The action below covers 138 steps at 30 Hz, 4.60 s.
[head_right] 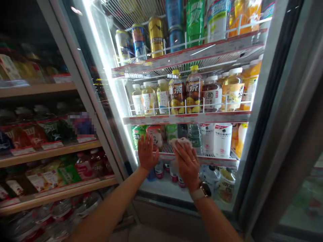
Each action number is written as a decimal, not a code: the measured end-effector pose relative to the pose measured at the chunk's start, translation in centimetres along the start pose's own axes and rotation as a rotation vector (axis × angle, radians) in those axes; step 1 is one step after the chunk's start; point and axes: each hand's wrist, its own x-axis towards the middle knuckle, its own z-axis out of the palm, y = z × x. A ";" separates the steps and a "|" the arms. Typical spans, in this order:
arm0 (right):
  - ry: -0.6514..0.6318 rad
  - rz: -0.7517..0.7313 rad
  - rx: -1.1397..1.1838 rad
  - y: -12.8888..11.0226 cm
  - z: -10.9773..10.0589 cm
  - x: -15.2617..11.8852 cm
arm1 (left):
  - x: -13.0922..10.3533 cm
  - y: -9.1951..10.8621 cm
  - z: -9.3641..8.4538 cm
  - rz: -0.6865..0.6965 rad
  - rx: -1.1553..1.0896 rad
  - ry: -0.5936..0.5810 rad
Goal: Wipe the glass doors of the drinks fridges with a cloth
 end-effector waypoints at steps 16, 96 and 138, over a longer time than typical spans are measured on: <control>0.153 0.192 -0.129 3.0 -2.6 -0.3 | -7.7 2.6 1.8 -0.091 0.033 -0.010; -0.048 -0.036 0.019 2.0 -1.8 -2.6 | -8.3 2.1 2.1 -0.113 -0.005 -0.022; -0.251 -0.195 -0.022 6.4 -6.7 -6.9 | -7.3 2.2 1.7 -0.081 -0.029 -0.010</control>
